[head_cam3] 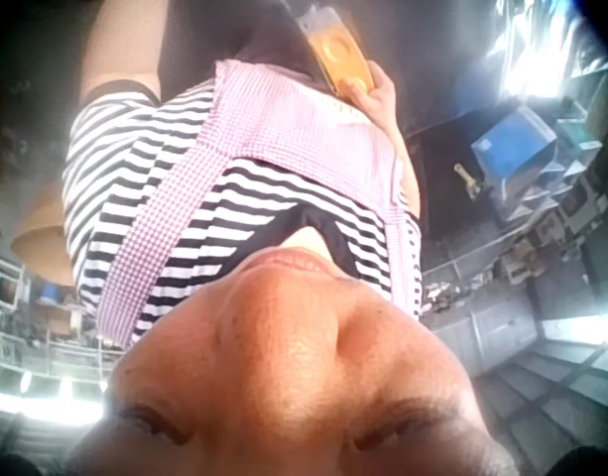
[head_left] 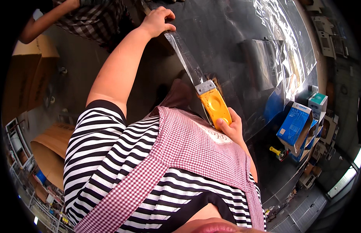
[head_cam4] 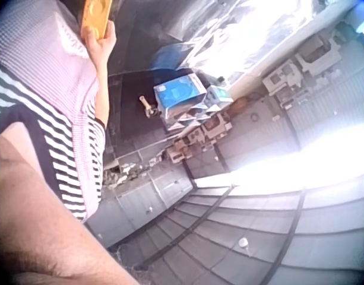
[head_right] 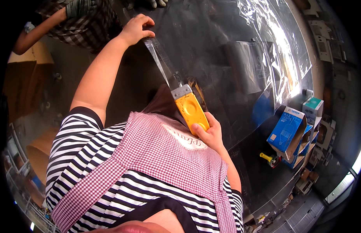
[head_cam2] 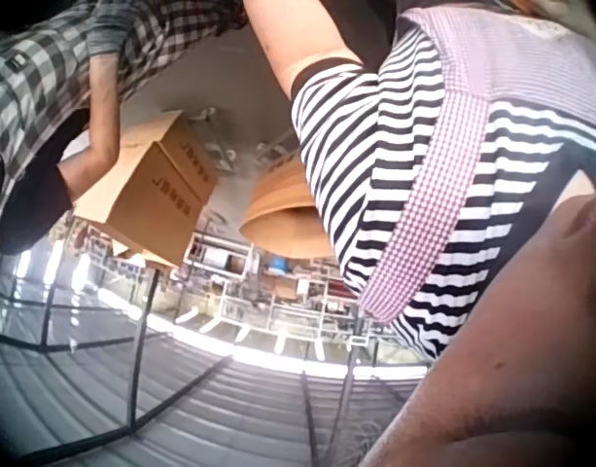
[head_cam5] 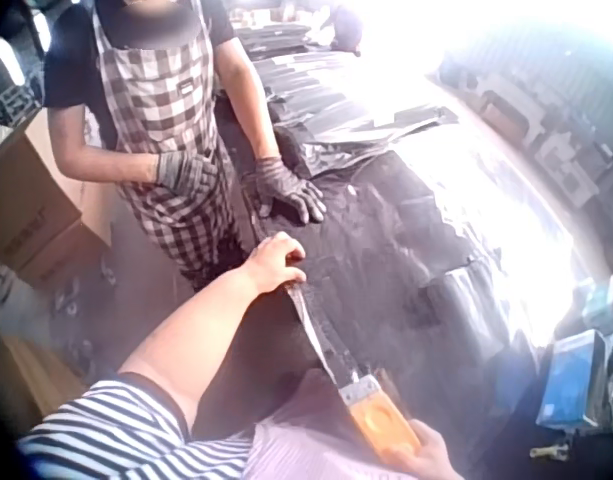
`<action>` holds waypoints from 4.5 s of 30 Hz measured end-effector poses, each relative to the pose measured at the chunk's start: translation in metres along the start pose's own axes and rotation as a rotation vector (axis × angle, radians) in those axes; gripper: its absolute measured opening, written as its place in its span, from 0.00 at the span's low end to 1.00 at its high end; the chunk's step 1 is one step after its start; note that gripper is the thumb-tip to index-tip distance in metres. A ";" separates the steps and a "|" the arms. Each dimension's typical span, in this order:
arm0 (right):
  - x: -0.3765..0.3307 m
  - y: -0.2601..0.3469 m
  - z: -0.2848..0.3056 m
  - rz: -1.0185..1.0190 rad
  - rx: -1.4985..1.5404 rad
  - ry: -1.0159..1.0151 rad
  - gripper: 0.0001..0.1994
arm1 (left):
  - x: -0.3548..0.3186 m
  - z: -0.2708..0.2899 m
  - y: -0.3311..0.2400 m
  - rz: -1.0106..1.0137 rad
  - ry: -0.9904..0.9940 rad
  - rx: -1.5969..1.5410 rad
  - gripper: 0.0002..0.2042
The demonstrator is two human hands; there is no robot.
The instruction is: The person peels barcode labels from a sheet and applies them to packaged items on a table, then covers the items with a large plastic sheet and uses a handheld tape dispenser to secure the plastic wrap.
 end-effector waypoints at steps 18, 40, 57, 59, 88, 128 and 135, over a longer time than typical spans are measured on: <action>-0.083 -0.082 0.045 0.021 -0.029 0.018 0.30 | 0.002 0.002 -0.019 0.037 0.045 0.106 0.15; -0.075 -0.095 0.020 0.178 0.433 0.242 0.25 | -0.202 -0.223 -0.215 0.626 0.065 -1.413 0.18; -0.069 -0.080 0.041 0.079 0.048 0.082 0.19 | -0.234 -0.254 -0.185 0.556 -0.019 -1.287 0.05; -0.070 -0.073 0.044 0.098 -0.012 0.057 0.19 | -0.233 -0.254 -0.186 0.529 -0.030 -1.378 0.04; -0.069 -0.077 0.043 0.041 -0.135 0.016 0.22 | -0.207 -0.224 -0.150 0.914 -0.102 -1.383 0.11; -0.242 -0.212 0.134 0.004 -0.146 -0.113 0.27 | -0.306 -0.309 -0.306 1.001 0.377 -1.459 0.09; -0.243 -0.201 0.135 0.040 -0.158 -0.122 0.26 | -0.319 -0.316 -0.331 1.033 0.554 -1.430 0.10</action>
Point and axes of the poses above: each hand's wrist, its own x-axis towards the middle knuckle, its own z-axis out of the back of the hand, y = z × x, the point moved 10 cm from there along x, towards the middle knuckle, and after that the axes turned 6 degrees about y, right-handed, at the moved point
